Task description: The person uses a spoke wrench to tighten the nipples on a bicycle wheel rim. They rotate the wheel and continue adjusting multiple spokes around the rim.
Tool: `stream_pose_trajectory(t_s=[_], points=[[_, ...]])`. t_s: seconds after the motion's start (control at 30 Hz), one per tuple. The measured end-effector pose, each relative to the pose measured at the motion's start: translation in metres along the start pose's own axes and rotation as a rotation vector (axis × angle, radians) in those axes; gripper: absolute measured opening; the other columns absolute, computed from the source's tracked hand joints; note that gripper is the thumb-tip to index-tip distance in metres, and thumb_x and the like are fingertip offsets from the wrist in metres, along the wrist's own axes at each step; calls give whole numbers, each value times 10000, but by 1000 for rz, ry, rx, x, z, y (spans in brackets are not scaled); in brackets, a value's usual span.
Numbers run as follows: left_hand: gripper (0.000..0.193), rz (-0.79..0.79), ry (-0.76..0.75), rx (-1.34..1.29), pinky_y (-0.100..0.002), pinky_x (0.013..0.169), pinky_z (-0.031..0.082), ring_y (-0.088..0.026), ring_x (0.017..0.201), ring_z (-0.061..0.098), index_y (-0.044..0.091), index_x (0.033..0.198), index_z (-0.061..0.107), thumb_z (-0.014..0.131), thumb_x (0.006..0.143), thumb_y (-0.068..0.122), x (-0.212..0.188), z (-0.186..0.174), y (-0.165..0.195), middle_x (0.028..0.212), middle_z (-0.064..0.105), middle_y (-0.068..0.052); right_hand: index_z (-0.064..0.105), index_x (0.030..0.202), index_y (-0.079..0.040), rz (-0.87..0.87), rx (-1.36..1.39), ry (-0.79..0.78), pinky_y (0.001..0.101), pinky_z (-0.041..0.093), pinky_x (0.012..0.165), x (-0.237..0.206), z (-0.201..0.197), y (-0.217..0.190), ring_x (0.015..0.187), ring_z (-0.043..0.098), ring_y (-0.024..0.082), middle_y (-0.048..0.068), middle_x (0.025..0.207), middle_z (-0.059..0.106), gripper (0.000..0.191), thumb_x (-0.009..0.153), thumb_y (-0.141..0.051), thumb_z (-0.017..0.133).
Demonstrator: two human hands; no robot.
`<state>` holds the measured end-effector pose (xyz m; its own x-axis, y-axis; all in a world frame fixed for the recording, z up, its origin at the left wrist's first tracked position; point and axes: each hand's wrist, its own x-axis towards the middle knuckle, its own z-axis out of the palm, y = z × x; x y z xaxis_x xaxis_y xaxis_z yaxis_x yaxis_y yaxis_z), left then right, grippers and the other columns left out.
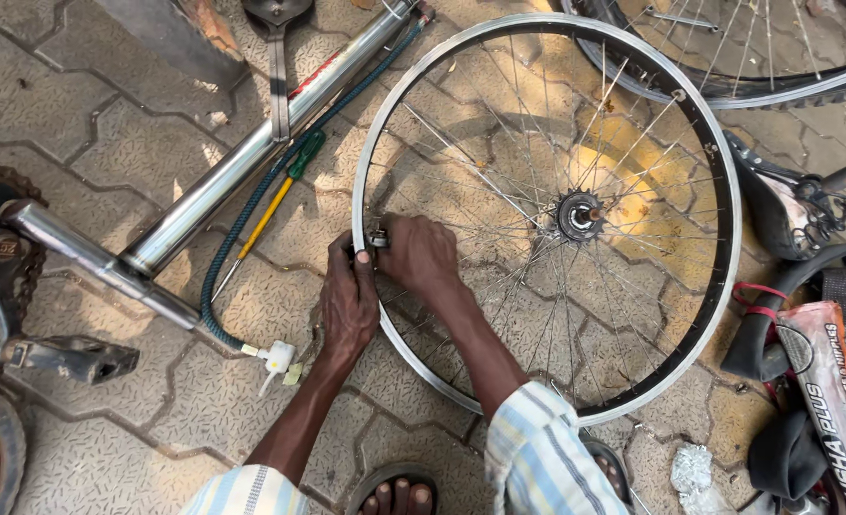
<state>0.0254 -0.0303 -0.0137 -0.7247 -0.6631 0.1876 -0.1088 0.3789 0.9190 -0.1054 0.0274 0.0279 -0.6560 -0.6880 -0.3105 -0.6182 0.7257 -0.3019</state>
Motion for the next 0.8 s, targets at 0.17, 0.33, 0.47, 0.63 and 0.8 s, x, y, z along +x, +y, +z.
stream_pose_trajectory(t_s=[0.17,0.33,0.47,0.63,0.8], points=[[534,-127,-58,-5,-488,732,573,-301,908,715,29,1396,436,240,1100,429,1,1,-3,1056,681,-198,594,1172,-100,-105,385,-115,417,470,561,-13,-16,23,610,580,253,160,701,638,315,984,-351,625],[551,-131,-41,-3,-488,691,578,-291,889,704,51,1385,454,235,1080,455,2,3,-6,1058,695,-185,631,991,-90,-188,481,135,338,577,554,-5,0,19,653,658,103,12,794,688,216,883,-276,651],[529,-77,-40,-19,-490,740,581,-291,906,705,38,1367,446,238,1097,443,1,4,-7,1080,692,-177,681,1070,-107,29,-60,14,431,517,536,1,8,4,590,604,199,86,731,688,170,1076,-212,546],[487,9,10,-8,-501,801,559,-325,968,689,26,1358,464,262,1140,411,1,1,0,1081,662,-200,650,1158,-118,-55,190,-85,417,501,584,-11,-11,8,612,649,193,60,733,721,322,881,-275,696],[476,-113,-41,-22,-486,772,565,-309,906,707,56,1354,456,267,1100,411,1,-2,6,1024,668,-184,584,1240,-130,-192,334,63,414,542,588,-25,-14,12,674,688,194,53,850,736,413,909,-369,647]])
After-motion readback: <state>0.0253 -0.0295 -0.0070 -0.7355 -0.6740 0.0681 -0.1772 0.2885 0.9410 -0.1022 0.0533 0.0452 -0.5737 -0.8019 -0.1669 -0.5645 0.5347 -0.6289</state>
